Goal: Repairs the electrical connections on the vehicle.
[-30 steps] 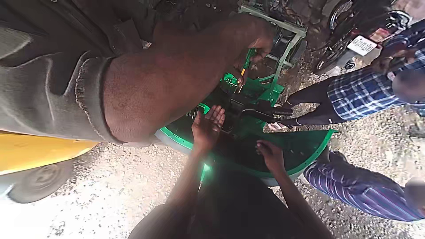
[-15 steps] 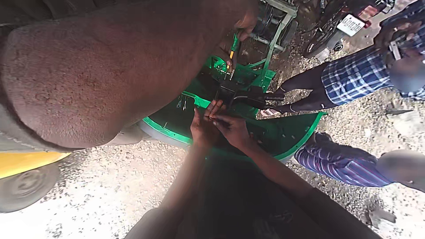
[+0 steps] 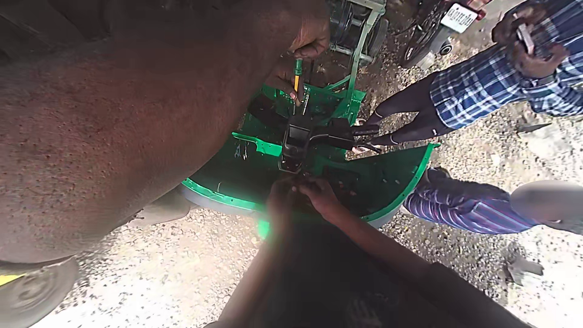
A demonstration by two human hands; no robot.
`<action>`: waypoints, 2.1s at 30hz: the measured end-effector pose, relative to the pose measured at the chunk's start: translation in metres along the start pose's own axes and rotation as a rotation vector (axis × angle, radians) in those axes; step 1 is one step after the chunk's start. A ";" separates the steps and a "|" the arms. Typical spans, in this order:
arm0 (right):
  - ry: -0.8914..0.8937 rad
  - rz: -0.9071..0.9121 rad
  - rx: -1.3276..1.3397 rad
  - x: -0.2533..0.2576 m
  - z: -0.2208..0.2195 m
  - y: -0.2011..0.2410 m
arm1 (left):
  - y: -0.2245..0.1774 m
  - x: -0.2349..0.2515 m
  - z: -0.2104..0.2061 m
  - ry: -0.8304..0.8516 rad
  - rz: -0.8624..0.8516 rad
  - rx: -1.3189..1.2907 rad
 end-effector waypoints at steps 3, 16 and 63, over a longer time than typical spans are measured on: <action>0.047 -0.196 0.304 -0.004 0.006 0.000 | 0.006 -0.006 0.006 0.074 -0.169 0.328; 0.129 -0.162 0.299 -0.009 0.027 -0.015 | -0.180 0.021 -0.098 0.036 0.481 0.669; -0.278 0.216 -0.491 -0.008 0.139 -0.074 | 0.024 0.111 -0.024 -0.371 0.465 0.099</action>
Point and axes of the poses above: each hand's wrist, its own x-axis towards the middle knuckle, its own z-axis out of the back of the hand, y = z × x, the point moved 1 cm from there along x, towards the middle knuckle, and after that the axes turned 10 degrees about -x, right-handed, at the moved point
